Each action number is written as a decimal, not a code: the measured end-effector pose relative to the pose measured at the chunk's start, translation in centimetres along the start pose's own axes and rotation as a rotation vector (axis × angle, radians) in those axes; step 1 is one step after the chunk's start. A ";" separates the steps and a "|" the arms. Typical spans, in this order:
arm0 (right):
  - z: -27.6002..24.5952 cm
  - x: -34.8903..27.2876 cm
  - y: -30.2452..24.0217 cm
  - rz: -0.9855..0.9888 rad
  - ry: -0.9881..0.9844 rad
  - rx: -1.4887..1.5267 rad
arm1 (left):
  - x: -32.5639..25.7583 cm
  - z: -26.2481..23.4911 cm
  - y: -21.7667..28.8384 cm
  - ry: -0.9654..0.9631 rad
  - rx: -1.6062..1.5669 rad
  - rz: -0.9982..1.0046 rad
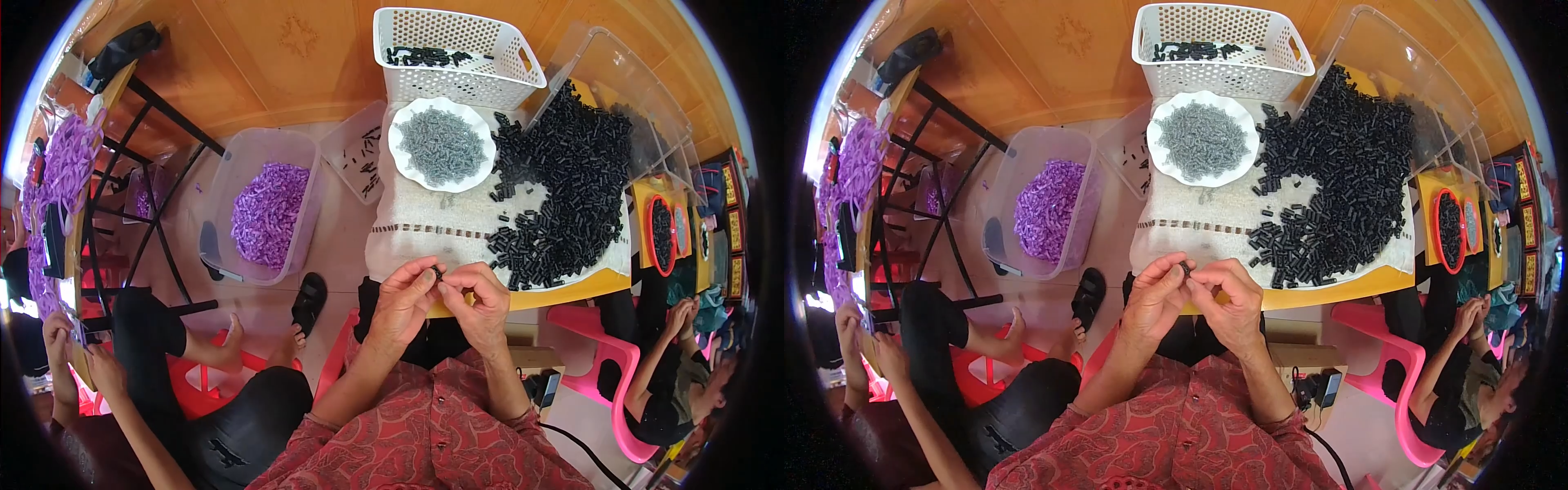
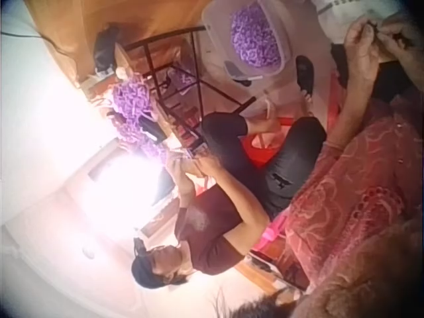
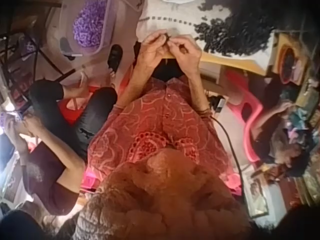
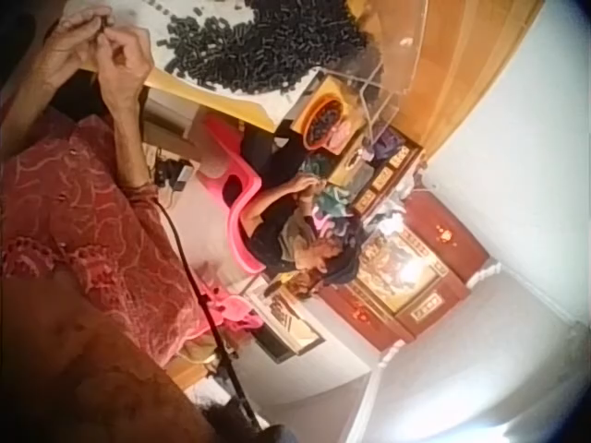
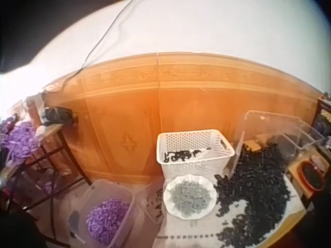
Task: Assembling plastic components by inserting small white pieces into black tubes.
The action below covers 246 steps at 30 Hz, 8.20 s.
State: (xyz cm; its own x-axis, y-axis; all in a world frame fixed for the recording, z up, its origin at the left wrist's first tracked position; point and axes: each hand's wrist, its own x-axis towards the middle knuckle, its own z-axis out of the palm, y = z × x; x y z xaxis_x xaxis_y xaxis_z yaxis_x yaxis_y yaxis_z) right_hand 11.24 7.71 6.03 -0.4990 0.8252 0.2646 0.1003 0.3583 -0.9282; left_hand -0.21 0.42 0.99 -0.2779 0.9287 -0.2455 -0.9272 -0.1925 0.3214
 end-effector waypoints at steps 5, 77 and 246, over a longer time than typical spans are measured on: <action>0.0 -0.2 0.2 0.032 -0.007 0.004 | -0.1 0.1 0.0 -0.005 0.061 0.042; -0.7 0.3 0.1 -0.225 -0.001 -0.109 | -0.3 -0.1 1.1 -0.183 0.622 0.138; -7.7 7.6 7.0 -0.061 0.124 -0.934 | 1.6 3.4 0.6 0.081 1.678 0.774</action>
State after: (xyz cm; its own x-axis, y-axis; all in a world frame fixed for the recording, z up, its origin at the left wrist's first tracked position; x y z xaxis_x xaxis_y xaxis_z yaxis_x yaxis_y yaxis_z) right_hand 14.74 19.86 3.56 -0.4361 0.8150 0.3815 0.7533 0.5625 -0.3407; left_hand -0.41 2.89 3.88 -0.5237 0.7722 0.3597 0.5757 0.0097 0.8176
